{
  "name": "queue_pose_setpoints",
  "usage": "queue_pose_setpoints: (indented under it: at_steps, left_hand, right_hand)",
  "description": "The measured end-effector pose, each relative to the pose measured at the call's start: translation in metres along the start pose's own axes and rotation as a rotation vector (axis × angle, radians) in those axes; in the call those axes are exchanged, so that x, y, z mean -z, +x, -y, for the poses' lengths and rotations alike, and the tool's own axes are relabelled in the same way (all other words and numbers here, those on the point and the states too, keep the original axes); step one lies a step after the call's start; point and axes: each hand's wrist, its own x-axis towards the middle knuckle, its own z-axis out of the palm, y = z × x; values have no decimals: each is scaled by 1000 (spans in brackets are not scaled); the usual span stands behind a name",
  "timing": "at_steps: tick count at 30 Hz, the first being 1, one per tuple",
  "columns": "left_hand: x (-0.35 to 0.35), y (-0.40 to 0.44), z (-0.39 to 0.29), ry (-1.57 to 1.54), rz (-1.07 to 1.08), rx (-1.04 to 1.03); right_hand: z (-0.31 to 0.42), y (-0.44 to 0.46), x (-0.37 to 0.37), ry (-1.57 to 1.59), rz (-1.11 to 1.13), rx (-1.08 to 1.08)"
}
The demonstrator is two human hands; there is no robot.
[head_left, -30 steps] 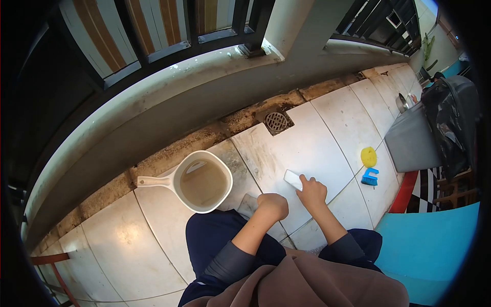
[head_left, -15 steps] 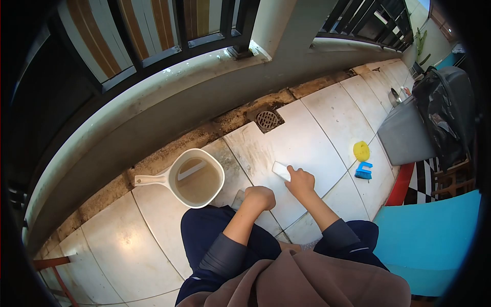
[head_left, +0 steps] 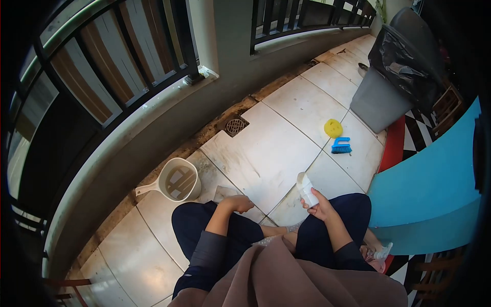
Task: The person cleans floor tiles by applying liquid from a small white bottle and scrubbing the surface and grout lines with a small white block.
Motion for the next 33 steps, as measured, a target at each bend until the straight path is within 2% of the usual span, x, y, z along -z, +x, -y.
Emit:
queue_pose_setpoints:
  at_steps: [2,4,7,10,11,15,18,19,21,25,29,32,33]
  left_hand:
    - [-17,-5,-12,-87,-52,-15]
    - [-36,-7,-21,-220,-142,-54]
    - [-55,-18,-35,-258,-151,-109]
    - [-80,-28,-47,35,-476,-122]
    - [-87,-31,-53,70,-537,-57]
    - [-114,-42,-75,217,-672,-63]
    - [-137,-42,-77,346,-888,-131]
    - [-140,-41,-76,369,-926,-146]
    - [-144,-39,-72,414,-1003,-172]
    - [-140,-35,-69,360,-986,-169]
    - [-136,-34,-69,315,-988,-179]
    - [-136,-34,-66,297,-997,-197]
    - [-136,-33,-66,292,-999,-207]
  right_hand:
    - [4,-2,-7,90,13,38]
    - [3,-6,-12,147,123,78]
    - [5,-12,-19,212,336,125]
    - [6,-17,-30,198,361,159]
    - [5,-14,-27,208,353,156]
    - [20,-3,-26,-153,145,219]
    - [30,14,-20,-1188,-151,553]
    - [29,20,-20,-1309,-201,623]
    - [22,24,-26,-1453,-218,567]
    - [-8,29,-53,-1631,-149,517]
    - [-56,36,-61,-1723,-52,742]
    - [-45,40,-56,-1803,-124,752]
    - [-35,46,-50,-1828,-198,691]
